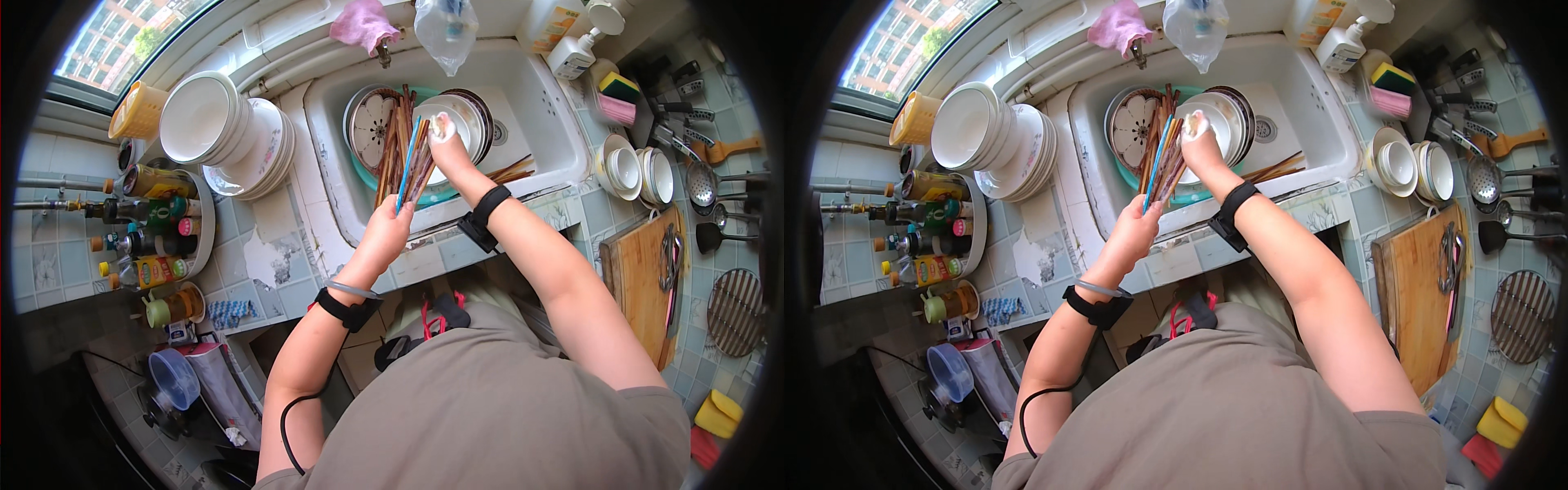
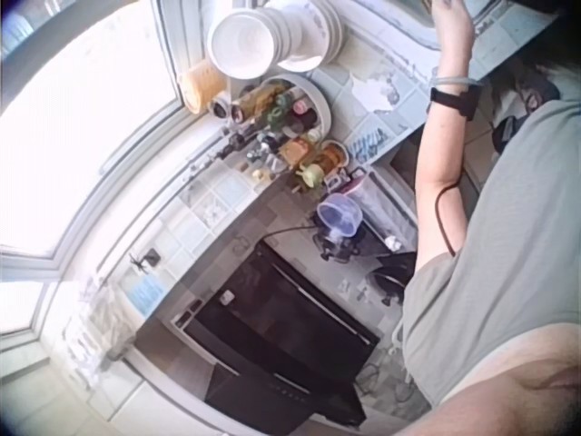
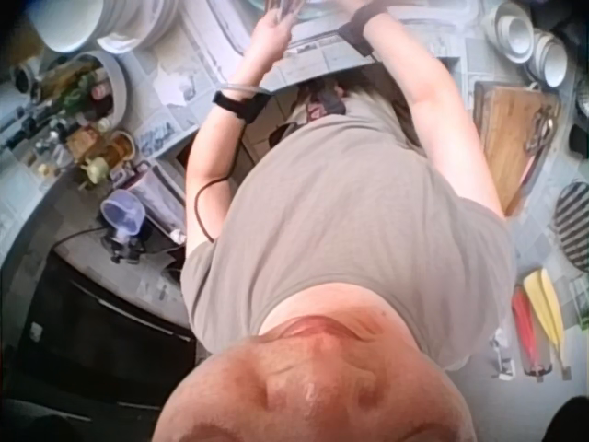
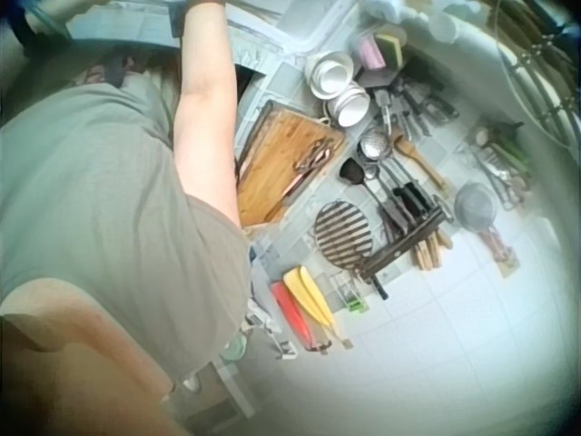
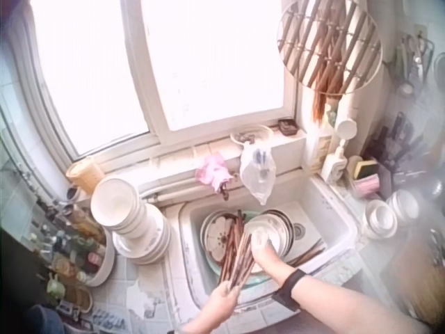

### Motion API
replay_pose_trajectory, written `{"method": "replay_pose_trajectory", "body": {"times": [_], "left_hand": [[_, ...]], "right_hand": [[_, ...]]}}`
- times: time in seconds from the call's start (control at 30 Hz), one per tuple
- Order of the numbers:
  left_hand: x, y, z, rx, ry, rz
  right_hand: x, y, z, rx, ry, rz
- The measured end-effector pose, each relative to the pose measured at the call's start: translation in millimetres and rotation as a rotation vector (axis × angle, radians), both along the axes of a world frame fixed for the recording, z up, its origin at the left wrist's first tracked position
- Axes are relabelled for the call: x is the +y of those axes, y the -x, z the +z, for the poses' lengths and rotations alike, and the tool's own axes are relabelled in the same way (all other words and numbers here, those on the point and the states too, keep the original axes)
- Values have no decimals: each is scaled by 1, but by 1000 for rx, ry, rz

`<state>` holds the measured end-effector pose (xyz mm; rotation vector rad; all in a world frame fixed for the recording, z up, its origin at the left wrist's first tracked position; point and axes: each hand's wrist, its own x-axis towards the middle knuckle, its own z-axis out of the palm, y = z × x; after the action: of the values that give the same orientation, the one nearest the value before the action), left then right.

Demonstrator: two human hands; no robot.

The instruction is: Washing multiple pairs of wooden and plastic chopsticks in a kitchen sink using a sponge and soapy water.

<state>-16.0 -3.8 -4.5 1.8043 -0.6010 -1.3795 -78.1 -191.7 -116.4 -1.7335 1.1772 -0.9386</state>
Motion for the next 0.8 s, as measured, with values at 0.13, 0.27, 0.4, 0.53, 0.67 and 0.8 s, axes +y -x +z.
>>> {"method": "replay_pose_trajectory", "body": {"times": [0.13,0.27,0.4,0.53,0.67,0.8], "left_hand": [[10,-13,4,-48,-1,-70],[10,-19,6,103,14,-46],[5,-20,-3,203,63,60],[-11,-20,-15,221,44,162],[-30,-17,-35,134,60,194],[-25,-10,-52,-137,131,65]], "right_hand": [[-14,13,53,-48,-658,153],[-27,13,43,-297,-980,-24],[-35,7,43,-927,-1283,17],[15,-4,58,-540,-928,18],[92,-22,57,-338,-574,134],[45,-19,44,-392,-710,-2]]}}
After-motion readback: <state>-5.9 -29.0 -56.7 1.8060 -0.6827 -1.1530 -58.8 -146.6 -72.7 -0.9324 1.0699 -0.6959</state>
